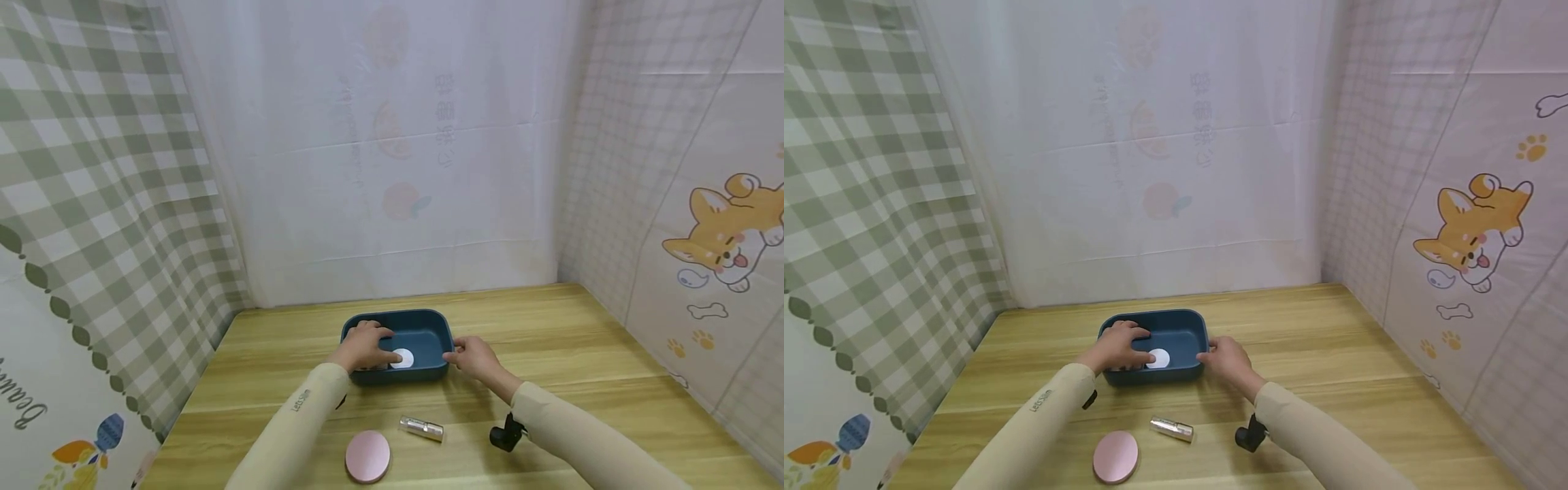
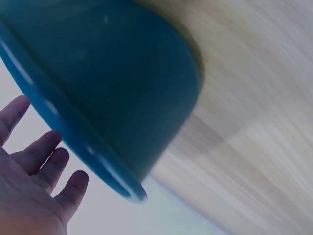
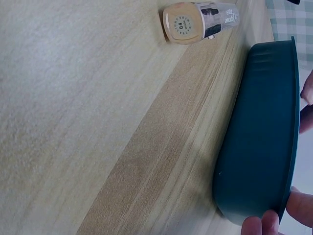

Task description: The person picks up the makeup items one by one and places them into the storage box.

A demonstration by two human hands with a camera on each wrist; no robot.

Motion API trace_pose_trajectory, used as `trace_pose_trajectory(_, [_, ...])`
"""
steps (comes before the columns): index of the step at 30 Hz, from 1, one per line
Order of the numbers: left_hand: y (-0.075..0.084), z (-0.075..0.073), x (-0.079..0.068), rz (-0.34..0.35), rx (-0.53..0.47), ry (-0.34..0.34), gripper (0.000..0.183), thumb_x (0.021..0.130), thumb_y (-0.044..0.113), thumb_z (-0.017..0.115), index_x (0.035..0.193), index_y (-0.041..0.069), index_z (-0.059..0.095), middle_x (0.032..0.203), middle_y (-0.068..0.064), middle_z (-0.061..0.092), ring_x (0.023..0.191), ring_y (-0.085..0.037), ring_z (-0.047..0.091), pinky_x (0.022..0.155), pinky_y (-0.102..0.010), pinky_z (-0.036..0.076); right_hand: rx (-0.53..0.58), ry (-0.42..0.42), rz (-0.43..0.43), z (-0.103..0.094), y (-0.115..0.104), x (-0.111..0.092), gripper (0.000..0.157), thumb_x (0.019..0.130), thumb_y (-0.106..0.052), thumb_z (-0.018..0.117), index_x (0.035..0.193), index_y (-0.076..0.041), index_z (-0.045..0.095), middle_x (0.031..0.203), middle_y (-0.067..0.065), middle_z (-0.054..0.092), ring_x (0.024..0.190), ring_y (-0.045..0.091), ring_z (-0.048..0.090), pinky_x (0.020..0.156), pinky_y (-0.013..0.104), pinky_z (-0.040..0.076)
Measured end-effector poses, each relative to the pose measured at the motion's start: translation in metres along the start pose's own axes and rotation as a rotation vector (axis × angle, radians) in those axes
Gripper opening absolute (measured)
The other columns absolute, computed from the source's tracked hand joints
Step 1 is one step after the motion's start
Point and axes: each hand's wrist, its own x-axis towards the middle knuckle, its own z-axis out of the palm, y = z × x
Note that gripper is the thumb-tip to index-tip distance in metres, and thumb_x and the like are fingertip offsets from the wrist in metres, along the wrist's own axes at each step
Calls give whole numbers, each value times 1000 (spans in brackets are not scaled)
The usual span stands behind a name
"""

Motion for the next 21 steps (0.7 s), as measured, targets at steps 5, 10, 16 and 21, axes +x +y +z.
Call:
trace_pose_trajectory(5, [-12, -6, -8, 37, -1, 22, 66, 84, 48, 76, 135, 9, 61, 143, -20, 48, 133, -38, 40, 107, -58, 31, 9, 0, 11, 1, 0, 2, 46, 92, -15, 70, 129, 11, 58, 84, 9, 68, 71, 16, 60, 66, 33, 49])
trace_pose_trajectory(10, [-20, -11, -20, 59, -6, 34, 66, 84, 46, 77, 136, 8, 60, 142, -22, 48, 133, -40, 40, 107, -60, 31, 13, -2, 8, 1, 1, 1, 45, 93, -14, 70, 128, 11, 58, 84, 12, 69, 69, 16, 59, 65, 33, 48])
trace_pose_trajectory(16, [-25, -15, -38, 72, 9, 39, 70, 84, 48, 76, 139, 9, 58, 145, -21, 46, 136, -41, 39, 109, -60, 30, 8, -8, 4, 0, 0, -1, 46, 93, -14, 69, 129, 12, 57, 87, 12, 70, 70, 16, 60, 68, 35, 50])
trace_pose_trajectory(21, [-30, -16, -58, 79, -12, 45, 72, 83, 48, 77, 141, 11, 56, 146, -21, 45, 137, -42, 37, 110, -61, 27, 13, -9, 0, 0, -1, -1, 45, 93, -13, 69, 129, 12, 57, 86, 12, 69, 70, 16, 60, 67, 35, 50])
